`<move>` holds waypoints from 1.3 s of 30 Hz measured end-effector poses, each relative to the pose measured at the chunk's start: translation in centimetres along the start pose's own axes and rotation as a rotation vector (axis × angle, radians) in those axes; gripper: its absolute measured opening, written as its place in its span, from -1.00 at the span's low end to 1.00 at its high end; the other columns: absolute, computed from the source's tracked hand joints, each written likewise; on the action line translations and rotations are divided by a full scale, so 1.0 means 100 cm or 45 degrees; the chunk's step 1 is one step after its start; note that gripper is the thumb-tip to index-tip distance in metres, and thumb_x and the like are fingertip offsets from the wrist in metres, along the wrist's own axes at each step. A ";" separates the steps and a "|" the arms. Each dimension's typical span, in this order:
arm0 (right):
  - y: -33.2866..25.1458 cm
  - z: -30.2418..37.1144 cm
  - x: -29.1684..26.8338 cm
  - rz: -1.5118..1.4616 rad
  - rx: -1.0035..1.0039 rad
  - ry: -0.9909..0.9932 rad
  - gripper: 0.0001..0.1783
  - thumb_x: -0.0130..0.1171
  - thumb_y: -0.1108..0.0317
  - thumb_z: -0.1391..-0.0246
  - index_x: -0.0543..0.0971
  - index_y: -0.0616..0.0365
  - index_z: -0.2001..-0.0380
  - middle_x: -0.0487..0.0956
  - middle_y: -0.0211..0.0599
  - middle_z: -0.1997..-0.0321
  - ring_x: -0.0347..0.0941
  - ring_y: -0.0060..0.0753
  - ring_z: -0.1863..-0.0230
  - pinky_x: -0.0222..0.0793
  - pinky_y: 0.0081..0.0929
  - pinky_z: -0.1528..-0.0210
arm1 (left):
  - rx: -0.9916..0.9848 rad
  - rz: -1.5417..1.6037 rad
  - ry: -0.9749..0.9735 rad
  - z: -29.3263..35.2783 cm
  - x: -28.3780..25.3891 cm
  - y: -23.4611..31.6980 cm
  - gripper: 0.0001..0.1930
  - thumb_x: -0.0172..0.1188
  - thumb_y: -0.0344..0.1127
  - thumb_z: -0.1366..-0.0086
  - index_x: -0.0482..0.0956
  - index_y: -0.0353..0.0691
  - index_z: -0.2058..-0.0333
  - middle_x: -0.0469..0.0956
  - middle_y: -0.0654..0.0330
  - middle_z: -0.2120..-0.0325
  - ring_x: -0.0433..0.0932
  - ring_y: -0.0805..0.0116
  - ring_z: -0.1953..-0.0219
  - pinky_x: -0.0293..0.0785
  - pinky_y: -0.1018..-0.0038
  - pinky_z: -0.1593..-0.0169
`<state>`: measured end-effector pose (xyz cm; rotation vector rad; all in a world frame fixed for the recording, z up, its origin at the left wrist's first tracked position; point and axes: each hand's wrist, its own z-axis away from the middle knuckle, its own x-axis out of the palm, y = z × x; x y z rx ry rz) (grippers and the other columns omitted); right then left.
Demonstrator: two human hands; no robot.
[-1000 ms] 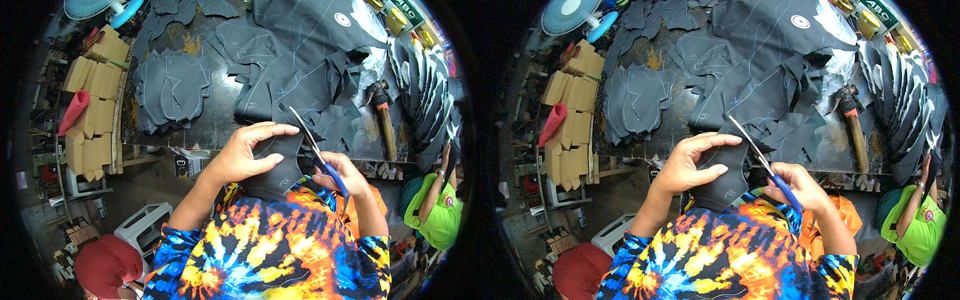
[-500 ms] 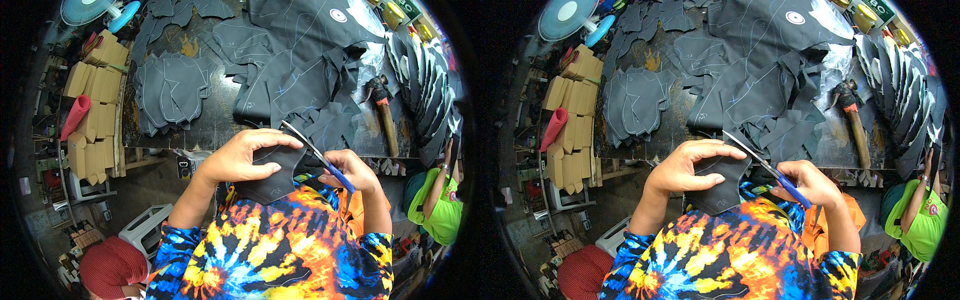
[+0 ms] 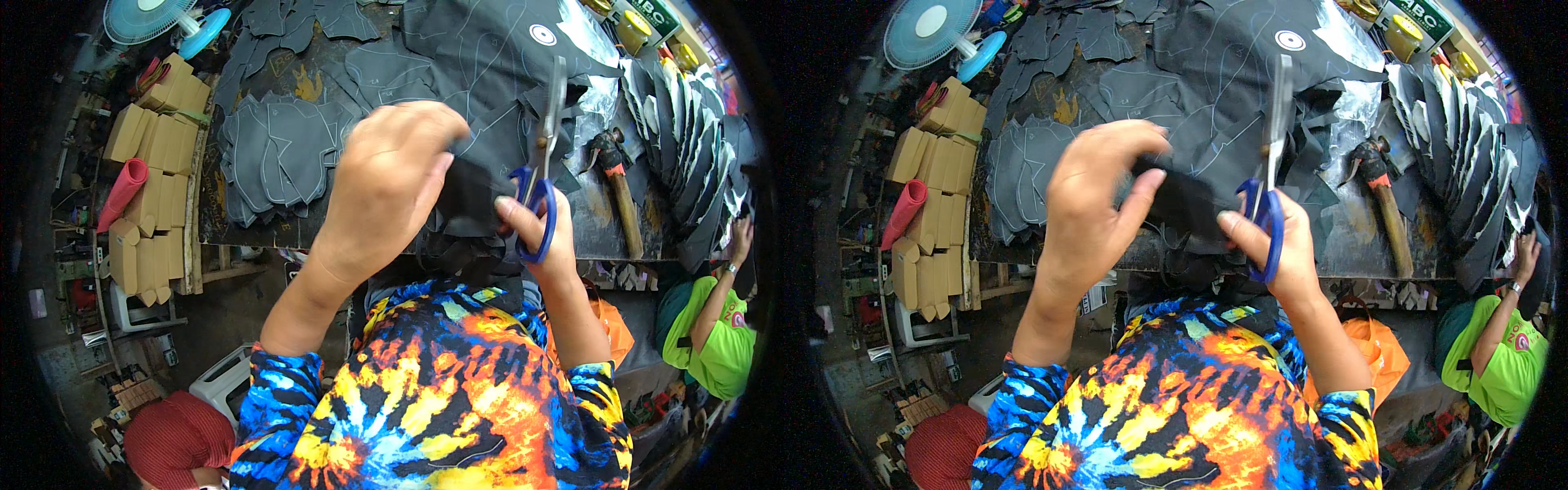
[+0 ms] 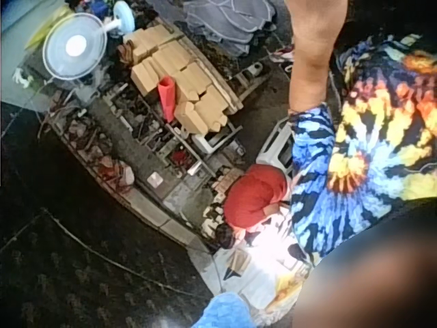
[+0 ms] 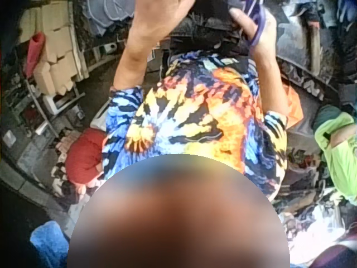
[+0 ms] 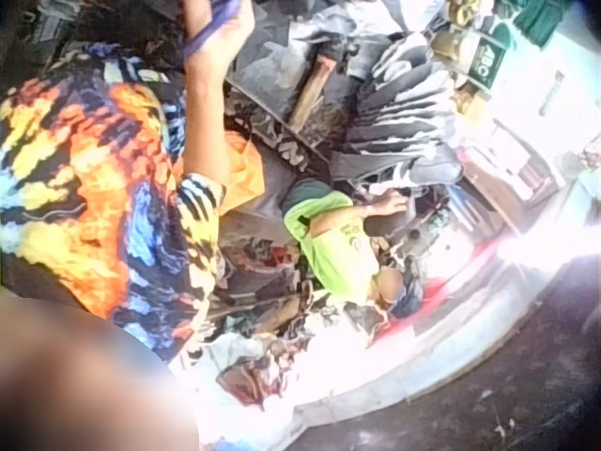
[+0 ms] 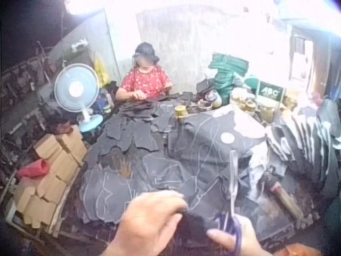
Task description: The person uses shears to cut black fabric pieces along marked outlines on a worktable. They repeatedly pick up fabric layers, align the shears, and trim the edges, placing finished pieces aside. The workspace contains stacks of cut fabric, cardboard boxes, and a fan.
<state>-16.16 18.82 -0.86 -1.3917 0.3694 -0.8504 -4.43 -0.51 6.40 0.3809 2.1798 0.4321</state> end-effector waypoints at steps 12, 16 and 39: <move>0.012 0.013 -0.005 -0.002 0.040 -0.044 -0.76 0.39 0.38 -0.16 0.52 0.16 0.23 0.62 -0.42 0.39 0.56 -0.59 0.36 0.49 -0.60 0.27 | -0.928 1.915 0.281 0.056 0.096 0.020 -0.48 0.16 -0.50 -0.44 0.34 -0.38 -0.35 0.53 0.13 -0.13 0.53 0.50 -0.06 0.45 0.49 -0.20; 0.009 0.028 -0.029 0.027 0.095 -0.397 -0.76 0.33 0.26 -0.23 0.49 0.13 0.29 0.54 -0.44 0.38 0.45 -0.63 0.34 0.39 -0.61 0.23 | -0.772 1.623 0.423 0.044 0.081 0.009 -0.40 0.22 -0.65 -0.34 0.34 -0.39 -0.35 0.53 0.11 -0.14 0.55 0.51 -0.05 0.49 0.56 -0.14; 0.020 0.046 -0.030 0.425 0.150 -0.504 -0.72 0.41 0.30 -0.13 0.47 0.15 0.36 0.43 -0.52 0.45 0.30 -0.69 0.38 0.30 -0.59 0.33 | -0.773 1.349 0.267 0.050 0.073 0.017 -0.32 0.28 -0.68 -0.24 0.35 -0.35 -0.36 0.57 0.20 -0.03 0.52 0.60 0.03 0.51 0.60 -0.03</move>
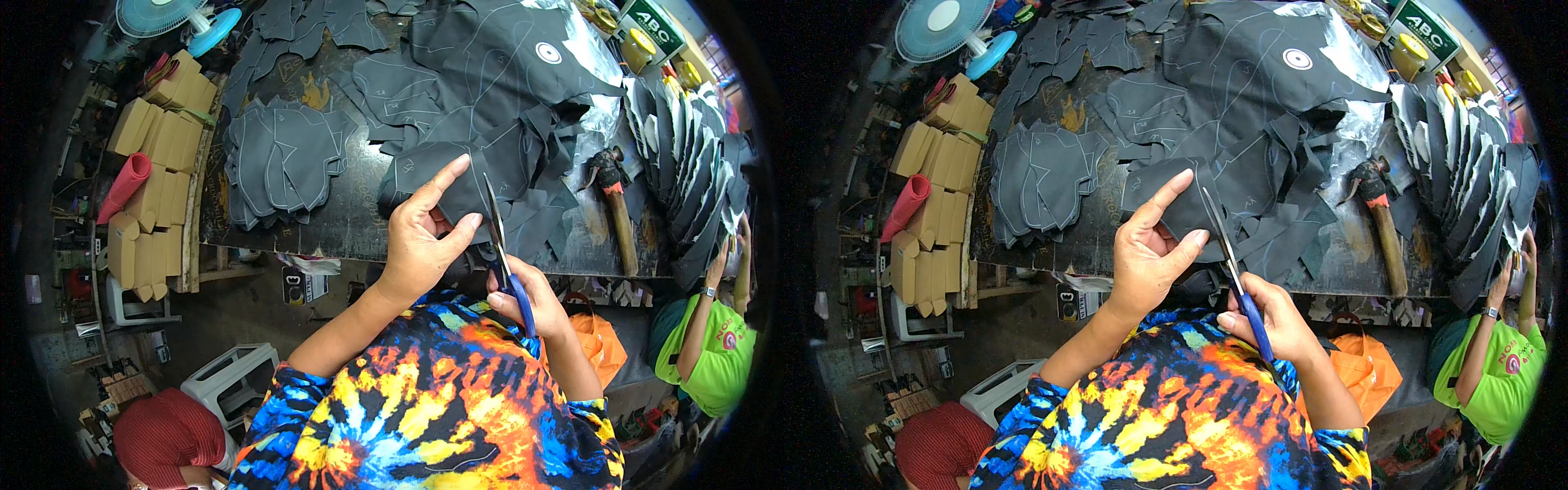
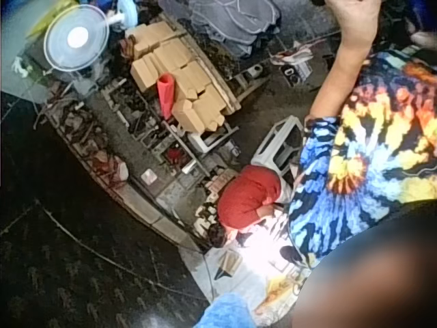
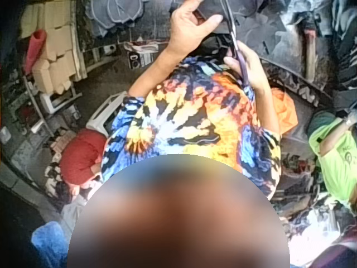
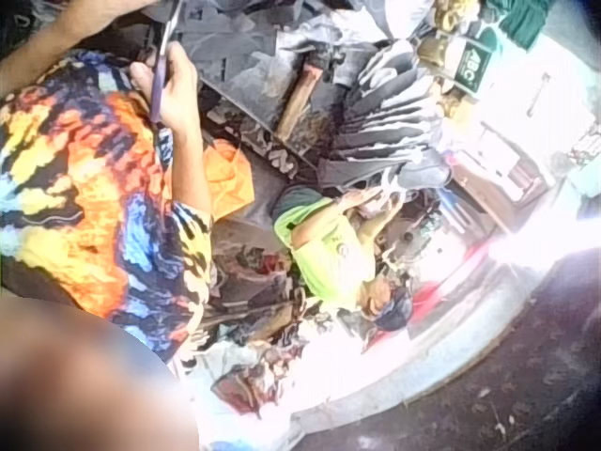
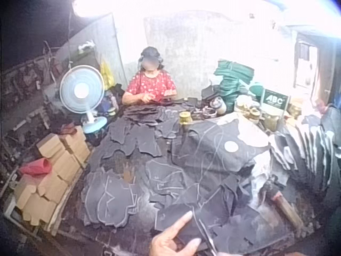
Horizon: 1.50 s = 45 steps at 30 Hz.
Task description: The person uses shears to cut black fabric pieces along marked outlines on a worktable. They repeatedly pick up fabric layers, align the shears, and trim the edges, placing finished pieces aside. The workspace contains stacks of cut fabric, cardboard boxes, and a fan.
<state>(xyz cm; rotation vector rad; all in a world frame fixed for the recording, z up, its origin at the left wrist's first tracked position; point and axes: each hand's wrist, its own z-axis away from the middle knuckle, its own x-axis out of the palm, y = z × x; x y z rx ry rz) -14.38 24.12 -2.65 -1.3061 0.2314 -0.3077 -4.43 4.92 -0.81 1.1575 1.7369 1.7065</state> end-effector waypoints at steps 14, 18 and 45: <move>0.006 0.004 0.007 -0.073 0.032 0.065 -0.72 0.41 0.33 -0.15 0.46 0.11 0.46 0.38 -0.60 0.53 0.22 -0.76 0.46 0.19 -0.64 0.42 | -0.058 0.004 -0.050 0.010 0.004 -0.001 -0.25 0.26 -0.70 -0.27 0.23 -0.34 -0.41 0.51 0.17 -0.14 0.54 0.50 -0.06 0.52 0.54 -0.14; 0.005 0.002 0.005 -0.027 0.007 0.061 -0.72 0.41 0.33 -0.14 0.46 0.10 0.44 0.38 -0.60 0.52 0.22 -0.75 0.45 0.20 -0.64 0.41 | -0.053 -0.014 -0.071 0.011 0.001 0.000 -0.24 0.26 -0.70 -0.26 0.21 -0.33 -0.42 0.47 0.15 -0.18 0.53 0.48 -0.09 0.52 0.51 -0.16; 0.001 0.007 -0.007 -0.133 0.054 -0.119 -0.72 0.43 0.34 -0.16 0.46 0.10 0.33 0.41 -0.60 0.38 0.25 -0.74 0.35 0.25 -0.66 0.30 | 0.081 -0.309 0.026 -0.011 -0.031 0.014 -0.51 0.41 -0.53 -0.18 0.61 -0.33 -0.12 0.67 0.15 -0.01 0.60 0.44 -0.04 0.45 0.50 -0.19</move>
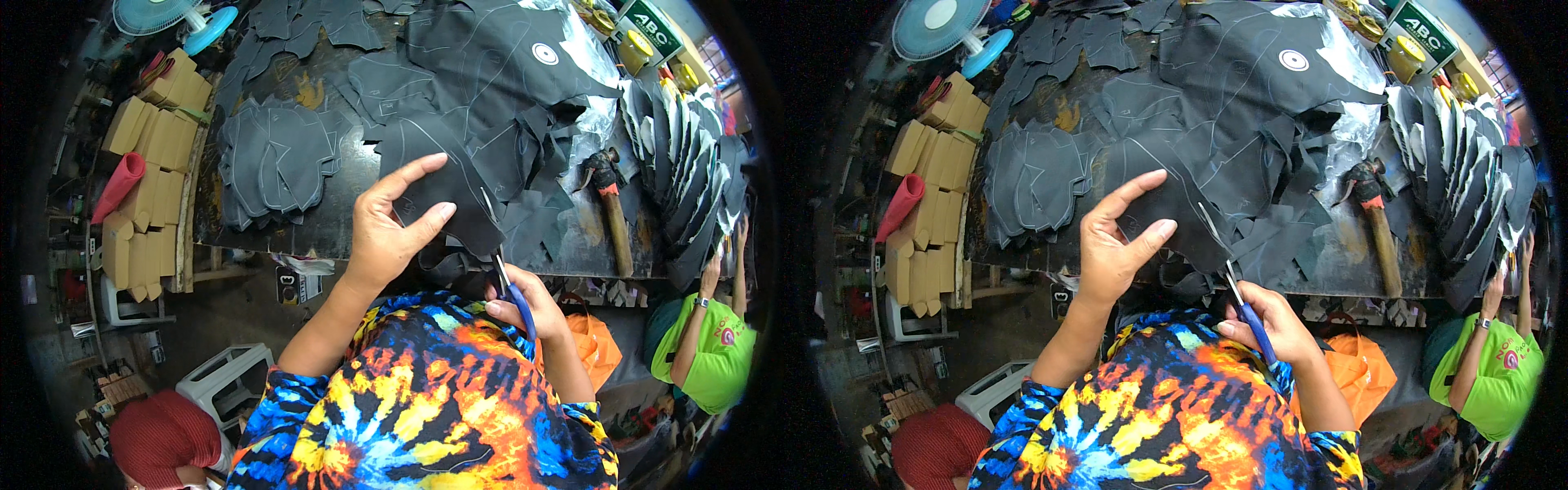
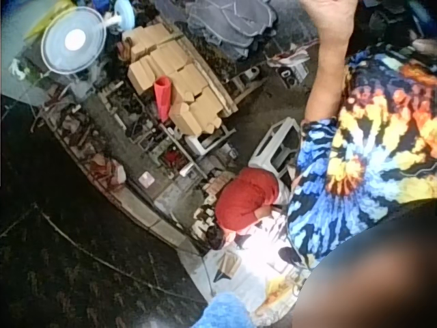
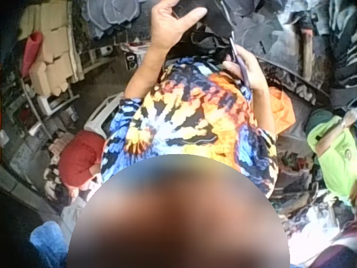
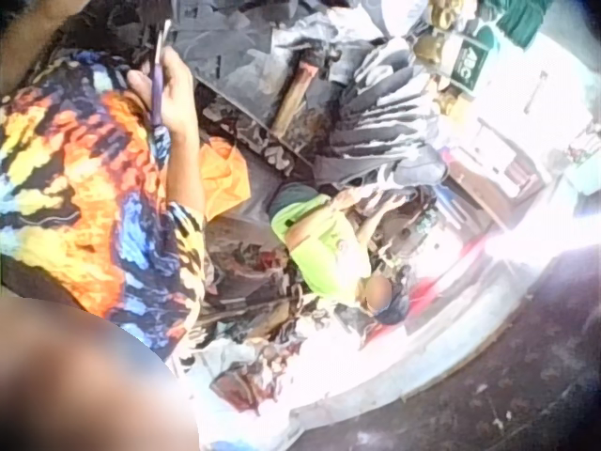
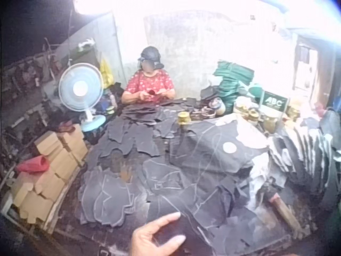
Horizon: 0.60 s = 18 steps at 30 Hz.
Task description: The person uses shears to cut black fabric pieces along marked outlines on a worktable. They repeatedly pick up fabric layers, align the shears, and trim the edges, placing finished pieces aside. The workspace contains stacks of cut fabric, cardboard boxes, and a fan.
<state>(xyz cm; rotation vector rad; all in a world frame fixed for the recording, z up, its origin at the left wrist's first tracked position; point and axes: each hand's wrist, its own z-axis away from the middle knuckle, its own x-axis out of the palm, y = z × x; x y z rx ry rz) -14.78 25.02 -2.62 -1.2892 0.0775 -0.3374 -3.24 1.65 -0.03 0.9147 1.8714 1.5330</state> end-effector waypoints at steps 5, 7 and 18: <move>-0.002 0.002 -0.001 -0.060 0.112 -0.027 -0.73 0.42 0.36 -0.16 0.46 0.10 0.36 0.41 -0.61 0.40 0.26 -0.74 0.36 0.24 -0.66 0.31 | 0.007 -0.105 0.008 0.000 -0.002 0.001 -0.50 0.46 -0.50 -0.14 0.63 -0.30 -0.10 0.69 0.16 0.03 0.62 0.41 -0.02 0.49 0.47 -0.16; -0.002 0.000 0.000 -0.019 0.039 -0.001 -0.74 0.41 0.37 -0.16 0.45 0.10 0.36 0.40 -0.62 0.41 0.26 -0.75 0.37 0.24 -0.66 0.32 | 0.013 -0.154 -0.021 0.003 0.004 0.000 -0.47 0.46 -0.50 -0.11 0.64 -0.26 -0.11 0.69 0.14 0.05 0.63 0.39 0.00 0.50 0.46 -0.14; 0.011 -0.006 0.018 0.013 -0.021 0.194 -0.83 0.35 0.42 -0.18 0.54 0.18 0.26 0.40 -0.66 0.43 0.25 -0.79 0.40 0.25 -0.69 0.33 | -0.003 -0.161 0.029 0.013 0.016 -0.003 -0.44 0.47 -0.47 -0.12 0.62 -0.23 -0.14 0.68 0.13 -0.01 0.63 0.39 -0.03 0.48 0.47 -0.16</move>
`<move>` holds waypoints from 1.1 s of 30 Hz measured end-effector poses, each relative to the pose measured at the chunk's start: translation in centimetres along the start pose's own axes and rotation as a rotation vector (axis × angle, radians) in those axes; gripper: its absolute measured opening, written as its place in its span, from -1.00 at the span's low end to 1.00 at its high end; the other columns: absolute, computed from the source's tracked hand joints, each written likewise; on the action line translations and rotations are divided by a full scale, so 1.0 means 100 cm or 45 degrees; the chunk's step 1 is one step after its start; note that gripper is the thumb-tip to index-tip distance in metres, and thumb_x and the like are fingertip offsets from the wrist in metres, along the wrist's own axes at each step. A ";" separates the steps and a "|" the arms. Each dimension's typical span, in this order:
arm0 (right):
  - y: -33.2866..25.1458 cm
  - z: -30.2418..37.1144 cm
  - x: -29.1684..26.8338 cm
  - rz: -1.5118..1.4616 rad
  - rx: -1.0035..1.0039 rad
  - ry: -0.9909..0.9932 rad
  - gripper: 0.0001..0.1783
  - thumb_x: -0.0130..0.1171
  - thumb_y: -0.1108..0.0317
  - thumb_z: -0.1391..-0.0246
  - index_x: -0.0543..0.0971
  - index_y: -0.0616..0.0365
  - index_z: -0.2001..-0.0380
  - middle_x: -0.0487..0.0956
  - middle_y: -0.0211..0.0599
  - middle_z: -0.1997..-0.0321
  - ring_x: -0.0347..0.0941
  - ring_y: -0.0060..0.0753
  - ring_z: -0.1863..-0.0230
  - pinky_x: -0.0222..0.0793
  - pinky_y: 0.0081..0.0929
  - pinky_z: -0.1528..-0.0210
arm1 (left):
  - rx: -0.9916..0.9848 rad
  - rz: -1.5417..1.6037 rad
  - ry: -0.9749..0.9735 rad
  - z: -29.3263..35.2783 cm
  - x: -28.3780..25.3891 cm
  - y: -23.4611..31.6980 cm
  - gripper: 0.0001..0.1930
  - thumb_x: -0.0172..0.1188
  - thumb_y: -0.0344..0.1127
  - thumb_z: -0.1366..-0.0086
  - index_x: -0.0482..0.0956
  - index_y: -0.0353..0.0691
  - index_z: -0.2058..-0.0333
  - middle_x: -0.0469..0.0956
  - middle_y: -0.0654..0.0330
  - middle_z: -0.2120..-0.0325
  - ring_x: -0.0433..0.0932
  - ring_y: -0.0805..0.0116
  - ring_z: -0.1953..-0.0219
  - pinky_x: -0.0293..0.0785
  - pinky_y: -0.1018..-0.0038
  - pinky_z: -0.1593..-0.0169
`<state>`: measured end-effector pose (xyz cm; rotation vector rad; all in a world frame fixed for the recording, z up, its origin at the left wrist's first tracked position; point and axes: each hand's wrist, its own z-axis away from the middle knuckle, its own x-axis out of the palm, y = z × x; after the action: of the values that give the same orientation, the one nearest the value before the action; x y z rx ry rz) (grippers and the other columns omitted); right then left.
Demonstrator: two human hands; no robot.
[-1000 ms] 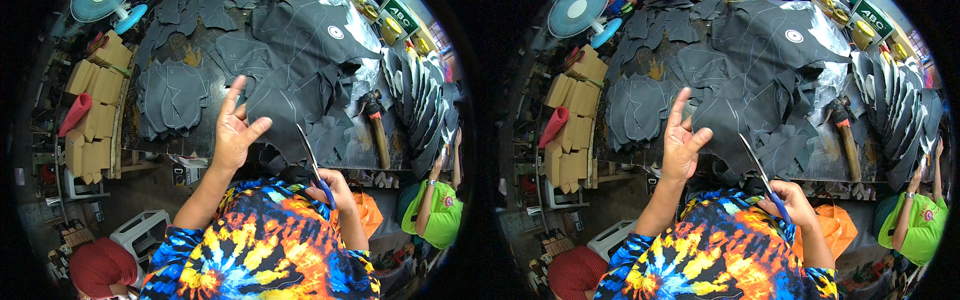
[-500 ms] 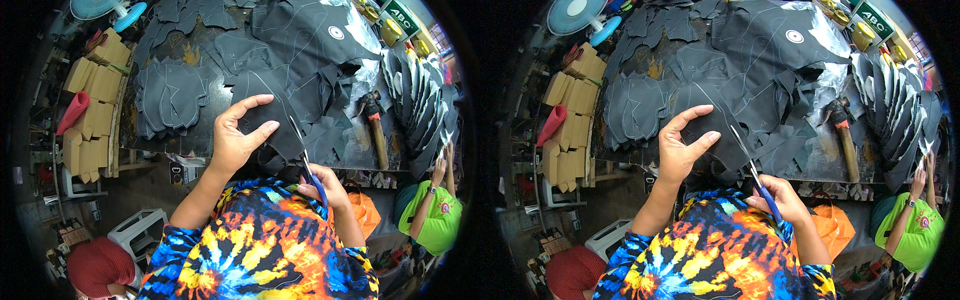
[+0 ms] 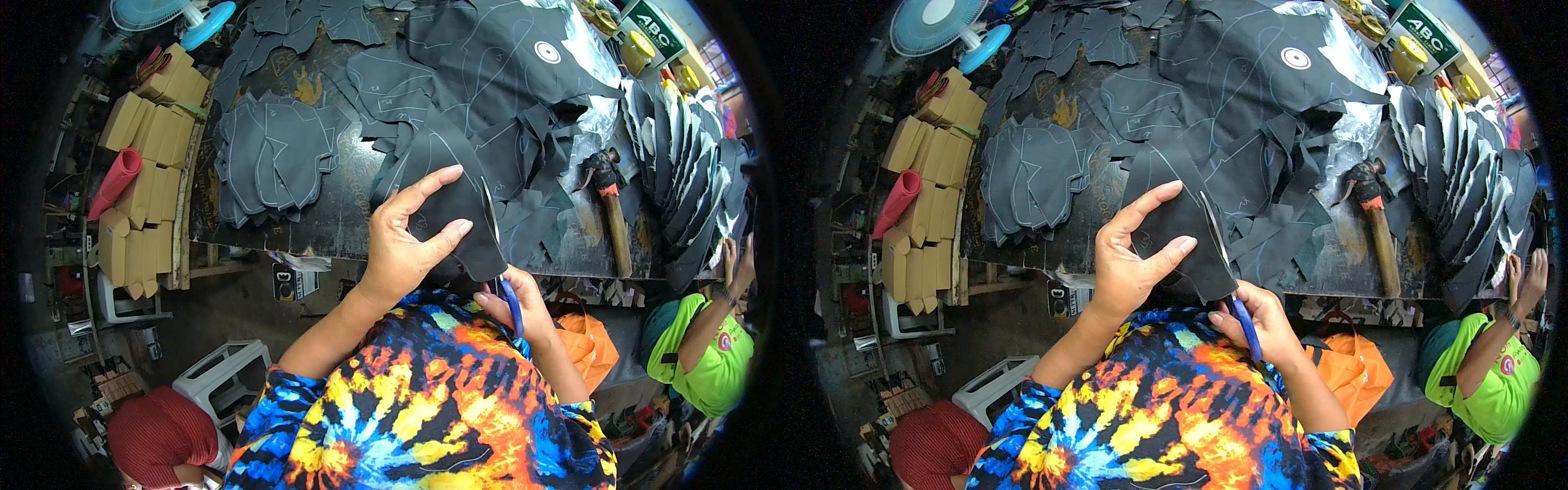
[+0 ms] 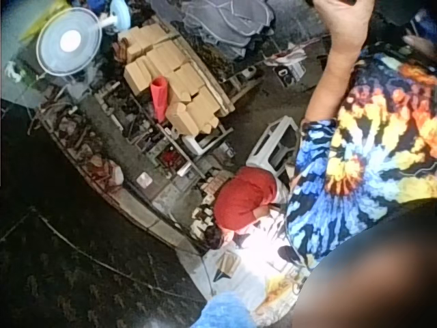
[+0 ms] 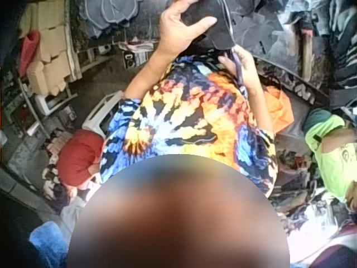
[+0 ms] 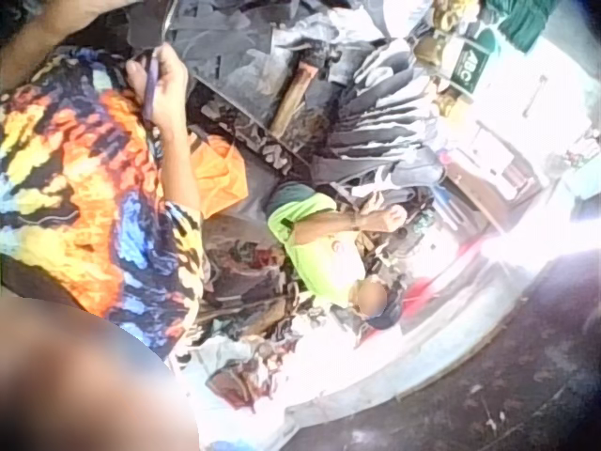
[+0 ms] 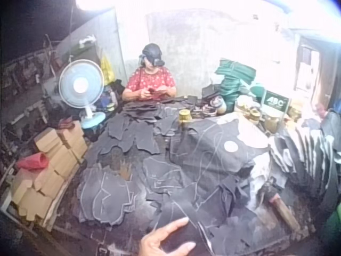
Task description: The person uses shears to cut black fabric pieces along marked outlines on a worktable. They repeatedly pick up fabric layers, align the shears, and trim the edges, placing finished pieces aside. The workspace contains stacks of cut fabric, cardboard boxes, and a fan.
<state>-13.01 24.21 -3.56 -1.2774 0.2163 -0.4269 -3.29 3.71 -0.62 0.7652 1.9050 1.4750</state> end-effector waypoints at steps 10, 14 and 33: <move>0.005 0.007 0.009 0.051 0.075 0.131 -0.82 0.37 0.39 -0.17 0.59 0.22 0.23 0.47 -0.64 0.46 0.31 -0.81 0.45 0.27 -0.68 0.39 | -0.068 0.194 0.055 0.008 0.010 -0.007 -0.50 0.42 -0.50 -0.21 0.61 -0.28 -0.16 0.65 0.12 -0.09 0.59 0.43 -0.09 0.42 0.48 -0.23; 0.004 0.007 0.001 -0.082 0.093 -0.009 -0.81 0.35 0.37 -0.19 0.54 0.19 0.29 0.46 -0.61 0.43 0.33 -0.77 0.42 0.29 -0.68 0.35 | -0.040 0.171 0.064 0.003 0.003 -0.008 -0.50 0.40 -0.52 -0.21 0.60 -0.28 -0.16 0.65 0.12 -0.06 0.58 0.41 -0.10 0.43 0.48 -0.22; 0.005 0.000 -0.001 -0.028 0.076 0.061 -0.82 0.38 0.37 -0.17 0.60 0.22 0.26 0.49 -0.64 0.38 0.30 -0.81 0.35 0.29 -0.70 0.29 | 0.098 -0.083 -0.107 0.007 0.002 -0.001 -0.31 0.41 -0.56 -0.13 0.47 -0.28 -0.29 0.55 0.11 -0.17 0.51 0.39 -0.19 0.36 0.44 -0.29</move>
<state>-12.97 24.39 -4.05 -1.2131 0.2287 -0.4802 -2.93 4.23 -0.88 0.7805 1.9143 1.3160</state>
